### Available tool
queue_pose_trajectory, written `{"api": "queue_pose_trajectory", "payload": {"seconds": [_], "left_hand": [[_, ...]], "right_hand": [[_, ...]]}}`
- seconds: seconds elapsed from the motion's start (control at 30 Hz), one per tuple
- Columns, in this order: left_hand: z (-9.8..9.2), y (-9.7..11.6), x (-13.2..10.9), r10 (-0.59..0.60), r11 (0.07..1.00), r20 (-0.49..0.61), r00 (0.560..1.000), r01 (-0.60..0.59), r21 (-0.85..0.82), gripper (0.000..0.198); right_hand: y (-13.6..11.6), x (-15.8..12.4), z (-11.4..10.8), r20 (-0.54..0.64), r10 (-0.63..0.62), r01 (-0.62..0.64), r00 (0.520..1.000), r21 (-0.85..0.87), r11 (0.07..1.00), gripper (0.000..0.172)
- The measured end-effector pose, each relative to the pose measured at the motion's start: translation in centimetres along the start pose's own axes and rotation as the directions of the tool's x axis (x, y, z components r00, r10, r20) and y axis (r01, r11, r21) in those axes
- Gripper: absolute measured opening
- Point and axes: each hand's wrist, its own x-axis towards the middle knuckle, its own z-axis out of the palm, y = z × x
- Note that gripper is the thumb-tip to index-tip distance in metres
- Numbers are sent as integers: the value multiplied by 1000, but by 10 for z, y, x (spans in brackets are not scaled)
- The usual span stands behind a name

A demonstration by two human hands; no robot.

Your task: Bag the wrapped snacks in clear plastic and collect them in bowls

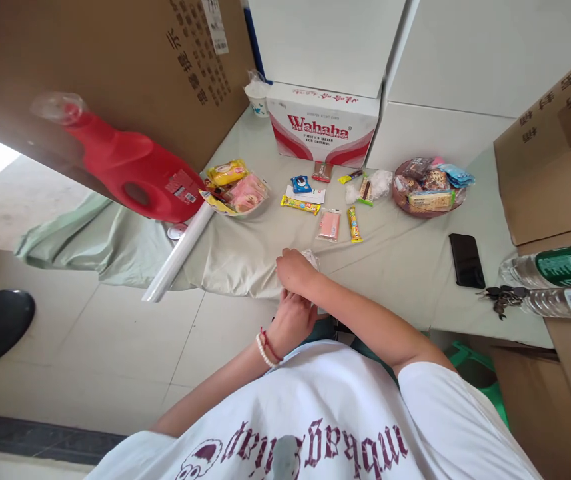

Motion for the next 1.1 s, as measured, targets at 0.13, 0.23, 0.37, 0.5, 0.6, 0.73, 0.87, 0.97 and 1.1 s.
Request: {"api": "queue_pose_trajectory", "payload": {"seconds": [0.13, 0.23, 0.37, 0.5, 0.6, 0.73, 0.87, 0.97, 1.1], "left_hand": [[-24, -20, -34, 109, 978, 67, 992, -95, -187, 26], [-34, -47, -49, -115, 938, -44, 992, 94, -333, 26], [-30, -71, -47, -409, 758, -106, 906, 273, -592, 22], [-20, -73, -19, -495, 590, -180, 850, 176, -788, 35], [-20, -63, 9, -427, 453, -126, 896, 92, -887, 65], [-29, -37, 37, -197, 227, 162, 967, 206, -952, 52], [-33, -11, 50, -93, 60, 304, 948, 310, -949, 47], [-27, 2, 55, -113, 3, 378, 919, 381, -925, 48], [-8, 15, 62, -232, -74, 397, 888, 391, -917, 47]], "right_hand": [[3, -21, 30, -129, -65, 64, 989, -18, 998, 44], [12, -33, 56, -308, -106, 103, 945, -26, 994, 28], [27, -38, 76, -494, -100, 141, 864, 47, 989, 30], [41, -51, 71, -607, -71, 245, 791, 209, 946, 32], [48, -71, 61, -676, 92, 321, 731, 460, 828, 29], [57, -93, 54, -485, 432, 368, 760, 870, 328, 20], [73, -102, 55, -105, 471, 254, 876, 930, -265, 38], [85, -110, 57, -50, 489, 214, 871, 934, -285, 46], [87, -127, 68, -183, 546, 168, 818, 983, 78, 51]]}}
